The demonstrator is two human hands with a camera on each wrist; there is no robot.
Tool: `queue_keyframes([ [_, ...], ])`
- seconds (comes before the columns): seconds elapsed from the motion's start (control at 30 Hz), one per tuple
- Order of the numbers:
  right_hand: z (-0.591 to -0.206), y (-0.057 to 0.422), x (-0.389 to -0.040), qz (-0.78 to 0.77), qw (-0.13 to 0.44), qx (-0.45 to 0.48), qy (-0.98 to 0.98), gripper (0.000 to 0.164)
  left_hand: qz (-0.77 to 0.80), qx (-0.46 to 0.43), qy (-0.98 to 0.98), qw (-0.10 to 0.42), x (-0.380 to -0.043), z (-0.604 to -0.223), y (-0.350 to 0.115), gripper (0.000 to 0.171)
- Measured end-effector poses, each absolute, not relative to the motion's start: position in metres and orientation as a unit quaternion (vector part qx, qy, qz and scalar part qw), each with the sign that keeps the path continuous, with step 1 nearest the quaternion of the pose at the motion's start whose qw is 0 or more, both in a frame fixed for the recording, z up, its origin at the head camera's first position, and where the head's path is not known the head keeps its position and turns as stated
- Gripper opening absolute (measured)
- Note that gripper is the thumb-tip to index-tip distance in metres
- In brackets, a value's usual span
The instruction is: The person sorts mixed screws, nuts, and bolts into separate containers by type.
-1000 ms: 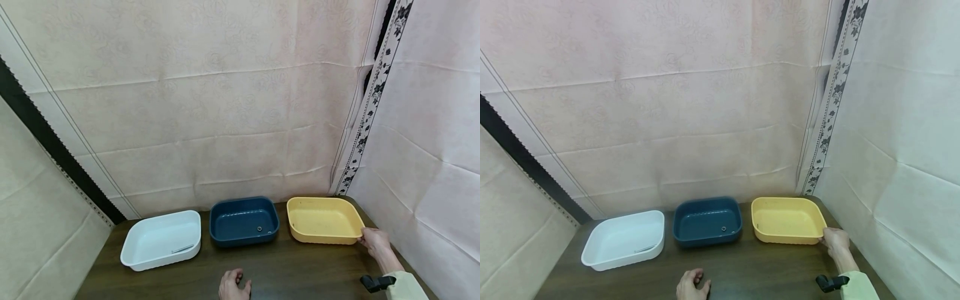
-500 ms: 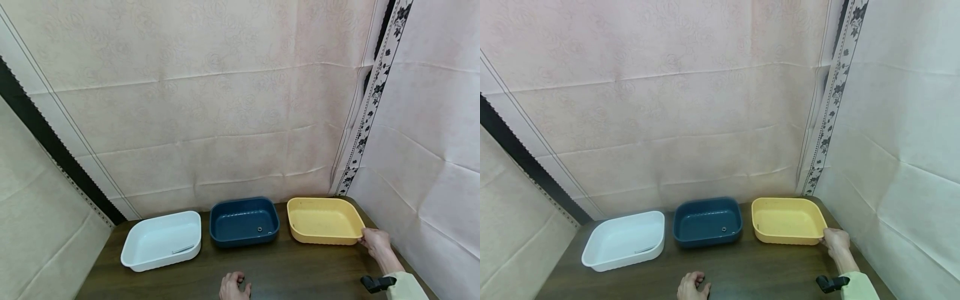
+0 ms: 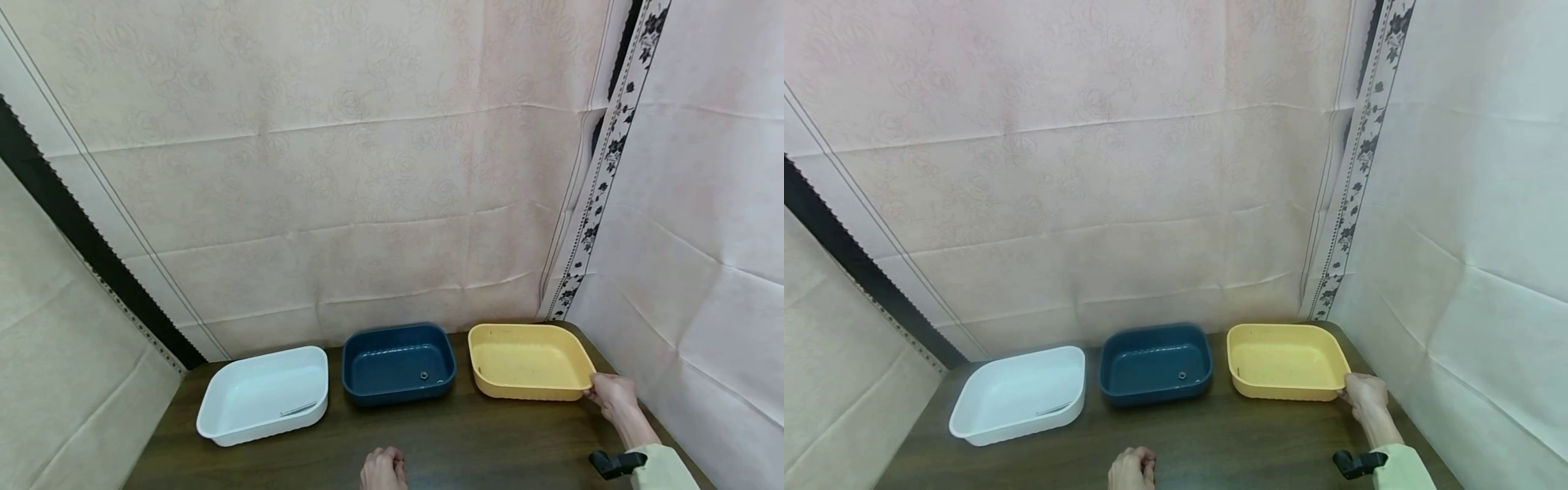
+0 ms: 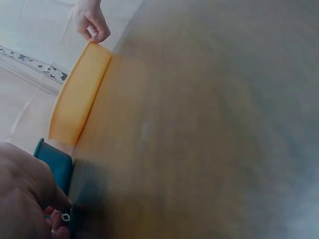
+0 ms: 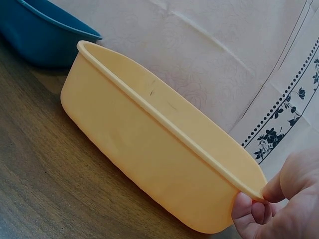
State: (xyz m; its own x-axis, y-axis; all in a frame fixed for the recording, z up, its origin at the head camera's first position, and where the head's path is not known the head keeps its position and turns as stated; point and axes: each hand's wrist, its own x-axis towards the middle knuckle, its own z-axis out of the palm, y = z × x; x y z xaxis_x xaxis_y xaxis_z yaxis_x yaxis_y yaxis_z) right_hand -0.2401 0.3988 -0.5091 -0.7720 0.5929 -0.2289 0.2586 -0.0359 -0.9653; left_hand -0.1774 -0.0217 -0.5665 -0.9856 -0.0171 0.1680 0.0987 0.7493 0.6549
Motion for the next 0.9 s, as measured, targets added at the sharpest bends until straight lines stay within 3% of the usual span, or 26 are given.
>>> queue_keyframes([
  [0.3,-0.510,0.400,-0.241,0.651,0.128,-0.310,-0.681,0.042,-0.399,-0.075,-0.908,0.098,-0.190,-0.544,-0.007,0.016],
  [0.67,-0.512,0.401,-0.241,0.656,0.133,-0.321,-0.671,0.039,-0.461,-0.143,-0.834,0.269,-0.221,-0.506,0.046,0.025],
  [0.9,-0.513,0.402,-0.242,0.653,0.126,-0.322,-0.674,0.042,-0.467,-0.158,-0.828,0.266,-0.236,-0.495,0.074,0.022],
])
